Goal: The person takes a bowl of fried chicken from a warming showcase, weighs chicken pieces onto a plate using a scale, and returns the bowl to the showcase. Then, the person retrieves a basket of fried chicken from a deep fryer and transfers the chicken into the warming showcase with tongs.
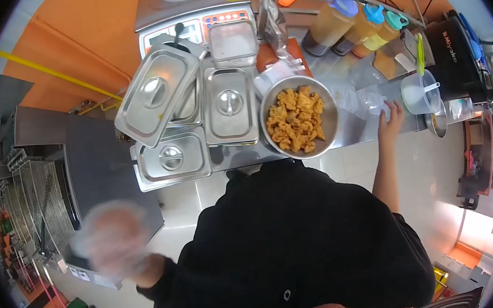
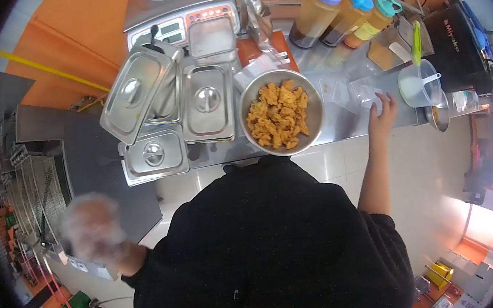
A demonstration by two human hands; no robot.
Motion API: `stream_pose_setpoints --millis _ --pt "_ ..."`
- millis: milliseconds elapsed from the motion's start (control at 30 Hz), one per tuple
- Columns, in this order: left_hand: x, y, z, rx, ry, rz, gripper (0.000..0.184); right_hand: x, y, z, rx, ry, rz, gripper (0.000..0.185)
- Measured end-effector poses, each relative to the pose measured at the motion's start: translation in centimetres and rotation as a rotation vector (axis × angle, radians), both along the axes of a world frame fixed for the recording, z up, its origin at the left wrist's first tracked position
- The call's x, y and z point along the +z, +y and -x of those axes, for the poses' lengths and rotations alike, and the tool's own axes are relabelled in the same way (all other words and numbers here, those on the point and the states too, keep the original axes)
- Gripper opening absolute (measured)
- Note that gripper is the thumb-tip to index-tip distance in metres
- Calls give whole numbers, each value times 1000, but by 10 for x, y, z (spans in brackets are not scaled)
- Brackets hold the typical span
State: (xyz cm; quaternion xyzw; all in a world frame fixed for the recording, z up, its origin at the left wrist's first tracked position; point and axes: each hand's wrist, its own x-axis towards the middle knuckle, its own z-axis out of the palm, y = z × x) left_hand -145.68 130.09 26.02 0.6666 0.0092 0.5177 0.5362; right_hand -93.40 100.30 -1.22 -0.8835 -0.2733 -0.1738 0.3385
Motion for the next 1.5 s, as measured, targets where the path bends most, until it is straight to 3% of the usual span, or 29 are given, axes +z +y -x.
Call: stream_pose_setpoints --millis 100,200,400,467,600,700,800,867,967,1000,1100,1267,1333,1400,1467,1500 --pt "1 11 -99 -495 882 -349 31 -23 -8 -10 31 34 -19 32" --pt "-33 -19 -164 -494 868 -307 32 -47 -20 -25 15 108 -131 31" --pt "-42 -34 -228 -331 1151 -163 34 -73 -25 -49 -1 327 -344 29" --pt "-50 -35 -242 -262 1061 -154 35 -73 -23 -54 9 373 -380 28" --pt "-48 -36 -275 -134 1249 -243 33 -68 -19 -47 18 307 -370 24" --pt "-62 -37 -284 -132 1105 -87 32 -46 6 -45 260 99 -364 20" --pt "-58 -47 -294 -90 1059 -148 33 -27 42 -54 397 49 -384 23" --pt "-78 -53 -288 -60 1194 -63 34 -23 48 -59 449 34 -366 23" --pt "-103 -50 -283 -53 1570 -376 48 -4 38 -65 447 26 -359 24" --pt "-109 -55 -282 -61 1574 -363 48 -3 36 -64 417 -7 -367 24" --pt "-128 -67 -280 168 1615 -633 46 -15 13 -66 362 16 -379 24" --pt "-140 -50 -265 58 1632 -746 40 -30 -16 -58 244 74 -331 26" --pt "-138 -47 -261 157 1322 -571 34 -36 -23 -55 226 88 -318 27" --pt "-140 -44 -258 135 1222 -449 34 -42 -26 -51 204 102 -307 27" --pt "-144 -43 -255 -45 1132 413 31 -48 -28 -47 206 127 -322 24" --pt "-140 -43 -257 -52 1136 411 31 -54 -30 -44 199 129 -321 24"
